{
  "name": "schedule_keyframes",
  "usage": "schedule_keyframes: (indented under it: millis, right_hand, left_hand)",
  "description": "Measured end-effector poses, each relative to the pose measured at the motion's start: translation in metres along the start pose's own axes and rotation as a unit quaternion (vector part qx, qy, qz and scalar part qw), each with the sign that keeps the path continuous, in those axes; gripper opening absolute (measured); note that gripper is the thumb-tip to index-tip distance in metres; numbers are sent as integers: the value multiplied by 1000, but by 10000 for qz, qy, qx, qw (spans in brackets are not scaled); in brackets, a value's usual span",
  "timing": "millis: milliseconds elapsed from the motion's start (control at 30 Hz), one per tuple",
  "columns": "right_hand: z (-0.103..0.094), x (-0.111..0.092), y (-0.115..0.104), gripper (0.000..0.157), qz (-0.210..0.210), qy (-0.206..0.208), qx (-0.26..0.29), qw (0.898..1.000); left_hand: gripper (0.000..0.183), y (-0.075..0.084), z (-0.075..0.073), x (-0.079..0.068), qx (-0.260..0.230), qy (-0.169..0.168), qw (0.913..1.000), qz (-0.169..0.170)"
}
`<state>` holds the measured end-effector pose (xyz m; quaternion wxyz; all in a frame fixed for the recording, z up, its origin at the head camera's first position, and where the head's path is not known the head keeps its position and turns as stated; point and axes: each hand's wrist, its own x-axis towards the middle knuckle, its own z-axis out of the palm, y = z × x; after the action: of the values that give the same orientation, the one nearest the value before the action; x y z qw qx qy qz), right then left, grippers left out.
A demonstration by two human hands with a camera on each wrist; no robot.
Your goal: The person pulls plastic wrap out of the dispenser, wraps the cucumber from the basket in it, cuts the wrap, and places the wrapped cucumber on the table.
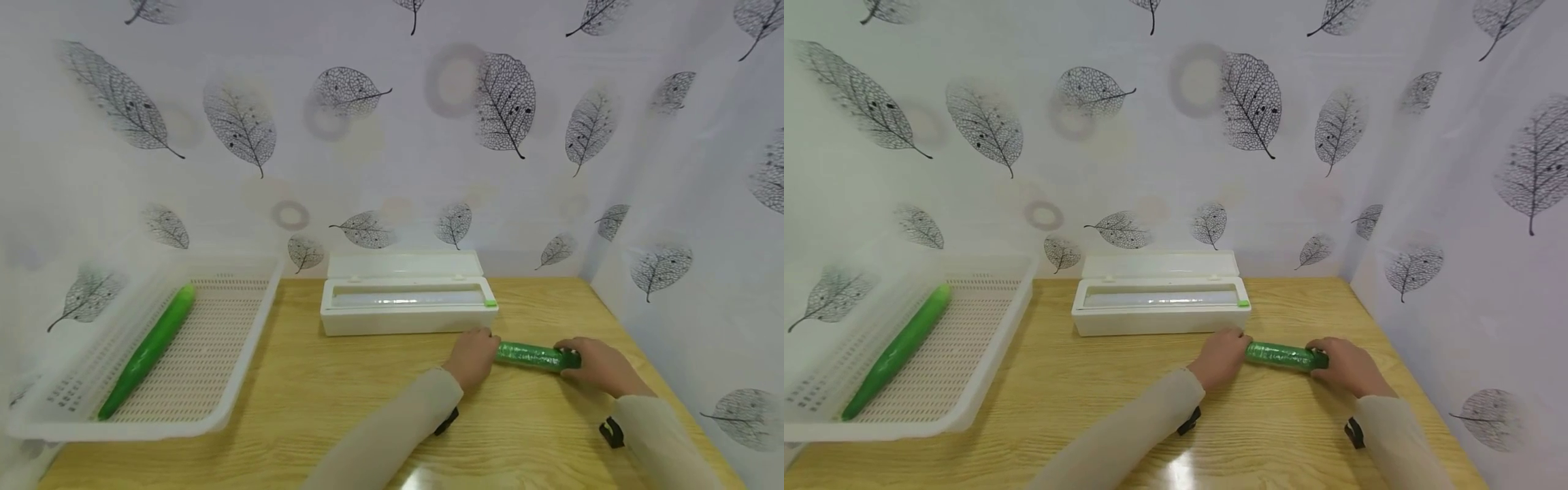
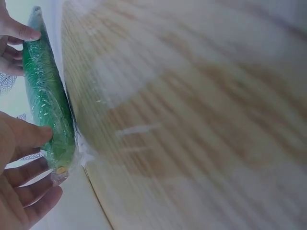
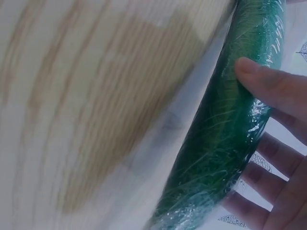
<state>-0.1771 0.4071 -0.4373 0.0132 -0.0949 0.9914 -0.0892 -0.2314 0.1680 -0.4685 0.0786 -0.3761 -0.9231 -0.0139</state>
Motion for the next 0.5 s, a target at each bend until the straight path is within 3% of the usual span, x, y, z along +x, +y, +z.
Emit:
schedule_keyframes:
  millis: [367, 500]
  right_hand:
    - [-9, -13, 9, 46, 446, 8, 67, 9990]
    - [-12, -15, 14, 49, 640, 30, 9, 9979]
  left_hand:
    - [26, -2, 5, 2, 35, 406, 9981, 455]
    - [25, -5, 0, -3, 89, 482, 9974, 525]
